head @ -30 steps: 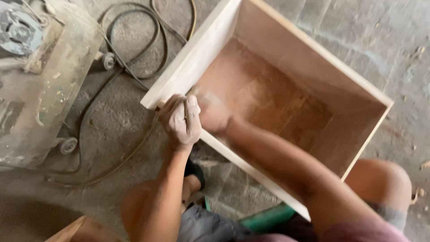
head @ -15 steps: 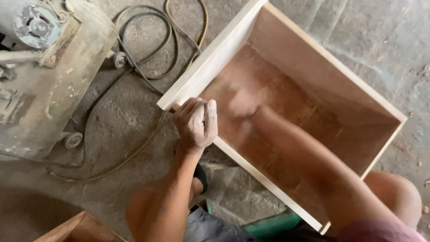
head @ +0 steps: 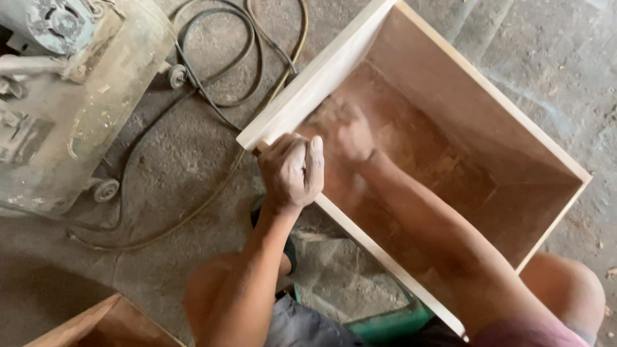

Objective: The person sands the interior and exterior surfaces of a wooden drawer by hand using a piece of sandpaper.

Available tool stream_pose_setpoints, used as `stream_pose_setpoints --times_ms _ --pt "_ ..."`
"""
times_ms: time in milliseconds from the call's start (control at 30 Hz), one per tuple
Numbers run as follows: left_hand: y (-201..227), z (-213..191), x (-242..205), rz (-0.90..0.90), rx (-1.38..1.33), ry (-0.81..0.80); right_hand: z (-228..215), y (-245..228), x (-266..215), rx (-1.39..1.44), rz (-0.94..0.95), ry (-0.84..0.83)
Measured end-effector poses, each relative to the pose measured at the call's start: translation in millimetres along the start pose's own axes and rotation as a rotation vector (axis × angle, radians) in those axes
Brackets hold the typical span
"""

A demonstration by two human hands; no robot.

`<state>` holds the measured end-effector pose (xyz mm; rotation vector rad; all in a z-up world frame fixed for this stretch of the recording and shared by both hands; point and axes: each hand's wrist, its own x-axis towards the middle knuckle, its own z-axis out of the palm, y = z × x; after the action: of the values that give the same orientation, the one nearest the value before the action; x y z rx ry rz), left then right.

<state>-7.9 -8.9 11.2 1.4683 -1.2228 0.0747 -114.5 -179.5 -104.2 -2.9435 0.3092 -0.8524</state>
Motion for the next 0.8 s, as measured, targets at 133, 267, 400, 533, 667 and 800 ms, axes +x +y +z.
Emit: stream_pose_setpoints --times_ms 133,267,400,533,667,800 --pt "-1 1 0 0.000 -0.022 0.007 -18 24 -11 0.061 -0.204 -0.055" --pt "0 2 3 0.023 -0.020 0.005 -20 78 2 -0.062 -0.018 -0.055" --pt "-3 2 7 0.016 -0.020 0.009 22 70 2 -0.163 0.045 0.249" --pt "-1 -2 -2 -0.005 0.051 -0.010 32 -25 -31 0.359 0.166 -0.204" --pt "0 -1 4 0.084 0.013 0.022 30 -35 -13 0.432 -0.140 -0.079" --pt "-14 -3 -4 0.051 -0.019 -0.006 15 21 -10 0.205 -0.242 -0.102"
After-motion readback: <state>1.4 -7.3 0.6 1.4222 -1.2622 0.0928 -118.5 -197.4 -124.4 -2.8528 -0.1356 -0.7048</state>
